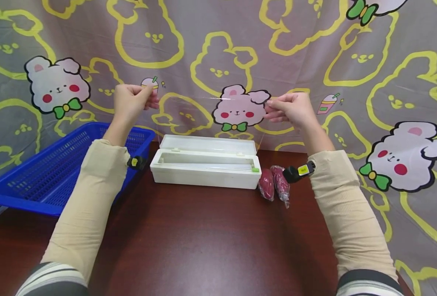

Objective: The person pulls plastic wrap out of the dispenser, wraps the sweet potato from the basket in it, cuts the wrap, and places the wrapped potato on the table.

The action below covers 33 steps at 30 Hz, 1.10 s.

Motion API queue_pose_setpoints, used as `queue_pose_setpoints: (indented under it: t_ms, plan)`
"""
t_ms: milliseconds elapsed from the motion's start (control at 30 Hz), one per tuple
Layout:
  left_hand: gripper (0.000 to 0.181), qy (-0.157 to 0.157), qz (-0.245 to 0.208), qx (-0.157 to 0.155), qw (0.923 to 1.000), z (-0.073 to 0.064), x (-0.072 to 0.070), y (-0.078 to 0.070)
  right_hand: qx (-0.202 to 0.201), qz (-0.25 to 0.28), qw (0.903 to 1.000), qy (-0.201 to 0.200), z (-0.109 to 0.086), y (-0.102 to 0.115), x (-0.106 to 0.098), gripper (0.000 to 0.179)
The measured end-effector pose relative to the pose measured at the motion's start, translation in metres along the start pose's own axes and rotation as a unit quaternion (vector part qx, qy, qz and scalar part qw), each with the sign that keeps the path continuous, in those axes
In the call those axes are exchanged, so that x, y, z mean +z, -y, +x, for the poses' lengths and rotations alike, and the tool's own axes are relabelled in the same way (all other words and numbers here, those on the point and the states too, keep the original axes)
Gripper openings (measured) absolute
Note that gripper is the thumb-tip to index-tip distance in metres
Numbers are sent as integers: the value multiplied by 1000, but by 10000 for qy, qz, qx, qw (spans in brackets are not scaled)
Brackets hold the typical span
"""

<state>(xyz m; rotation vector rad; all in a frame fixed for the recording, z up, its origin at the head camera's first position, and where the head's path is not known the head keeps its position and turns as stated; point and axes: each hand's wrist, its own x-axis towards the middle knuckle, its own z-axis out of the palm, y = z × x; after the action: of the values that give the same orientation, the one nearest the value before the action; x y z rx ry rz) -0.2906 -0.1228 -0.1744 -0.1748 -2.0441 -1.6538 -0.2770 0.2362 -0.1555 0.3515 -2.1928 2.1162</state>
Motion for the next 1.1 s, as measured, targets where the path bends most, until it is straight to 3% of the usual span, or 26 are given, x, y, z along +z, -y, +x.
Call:
queue_pose_setpoints:
  t_ms: [167, 367, 600, 733, 933, 1100]
  plan:
    - [27, 43, -2, 384, 9993, -19, -5, 7, -384, -283, 9988, 80, -18, -8, 1, 8]
    - [28, 140, 57, 885, 9960, -50, -11, 9, -639, -177, 9977, 123, -47, -20, -1, 5]
    - [29, 250, -24, 1184, 9926, -79, -18, 6, -849, -401, 9951, 320, -79, -29, -3, 9]
    - [28, 331, 436, 1354, 9893, -93, -24, 6, -1020, -522, 9925, 436, -95, -37, -2, 12]
    - [22, 598, 1580, 1673, 9713, -116, -38, 5, -1013, -1389, 9844, 372, -117, -48, -1, 6]
    - [9, 847, 2082, 2039, 9528, -137, -44, 4, -974, -1820, 9774, 451, -134, -58, -2, 4]
